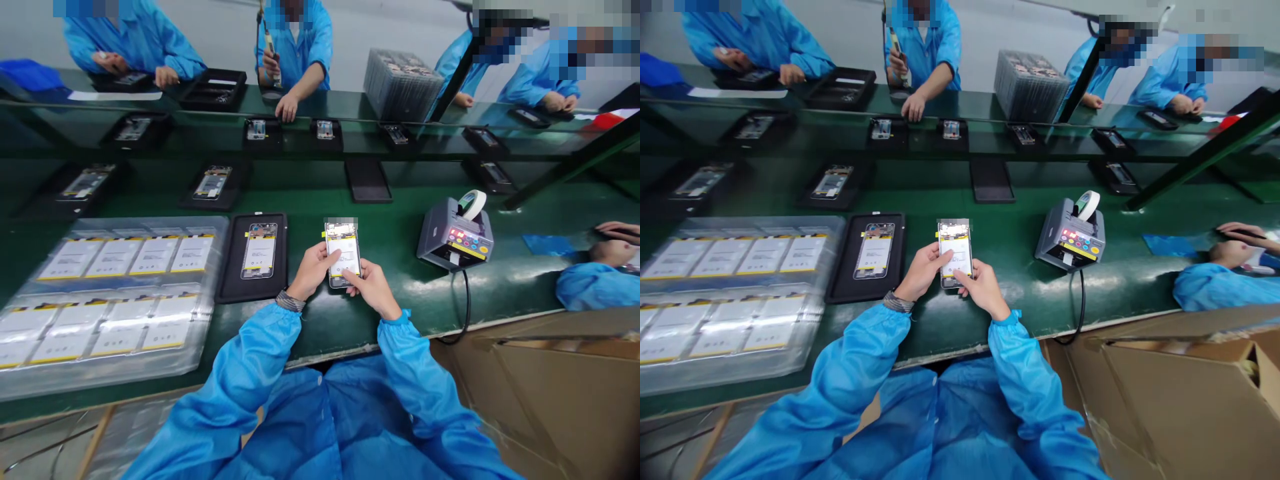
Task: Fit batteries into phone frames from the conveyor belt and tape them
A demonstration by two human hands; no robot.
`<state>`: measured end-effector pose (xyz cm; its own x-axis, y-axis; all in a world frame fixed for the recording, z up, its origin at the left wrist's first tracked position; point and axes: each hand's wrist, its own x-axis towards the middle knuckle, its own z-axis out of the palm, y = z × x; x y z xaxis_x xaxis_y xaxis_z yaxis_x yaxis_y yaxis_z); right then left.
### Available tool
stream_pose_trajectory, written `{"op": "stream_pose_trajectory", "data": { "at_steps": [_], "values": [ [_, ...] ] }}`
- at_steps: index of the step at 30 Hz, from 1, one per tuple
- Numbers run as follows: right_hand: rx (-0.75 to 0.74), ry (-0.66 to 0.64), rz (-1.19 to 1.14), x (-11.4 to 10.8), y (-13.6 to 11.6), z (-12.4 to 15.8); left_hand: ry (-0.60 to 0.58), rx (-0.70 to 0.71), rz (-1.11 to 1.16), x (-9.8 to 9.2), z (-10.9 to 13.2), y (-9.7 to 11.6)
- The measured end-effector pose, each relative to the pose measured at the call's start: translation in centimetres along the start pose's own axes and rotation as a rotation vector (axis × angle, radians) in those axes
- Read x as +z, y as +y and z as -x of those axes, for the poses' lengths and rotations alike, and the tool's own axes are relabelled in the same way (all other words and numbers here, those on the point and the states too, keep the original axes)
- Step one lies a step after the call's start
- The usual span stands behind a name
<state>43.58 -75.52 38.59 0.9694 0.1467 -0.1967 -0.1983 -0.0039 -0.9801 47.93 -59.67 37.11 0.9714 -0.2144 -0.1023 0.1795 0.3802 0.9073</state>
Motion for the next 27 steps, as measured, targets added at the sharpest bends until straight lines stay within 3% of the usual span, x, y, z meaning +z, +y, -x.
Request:
{"op": "stream_pose_trajectory", "data": {
  "at_steps": [16, 27],
  "values": [
    [0.020, -0.262, -0.006, -0.2, -1.3, -4.6, 0.145, 0.062, 0.054, -1.0, -0.6, 0.9],
    [-0.017, -0.197, -0.057, 0.0, -0.3, -4.0, 0.144, 0.097, -0.019, -0.8, -0.5, 1.2]
  ]
}}
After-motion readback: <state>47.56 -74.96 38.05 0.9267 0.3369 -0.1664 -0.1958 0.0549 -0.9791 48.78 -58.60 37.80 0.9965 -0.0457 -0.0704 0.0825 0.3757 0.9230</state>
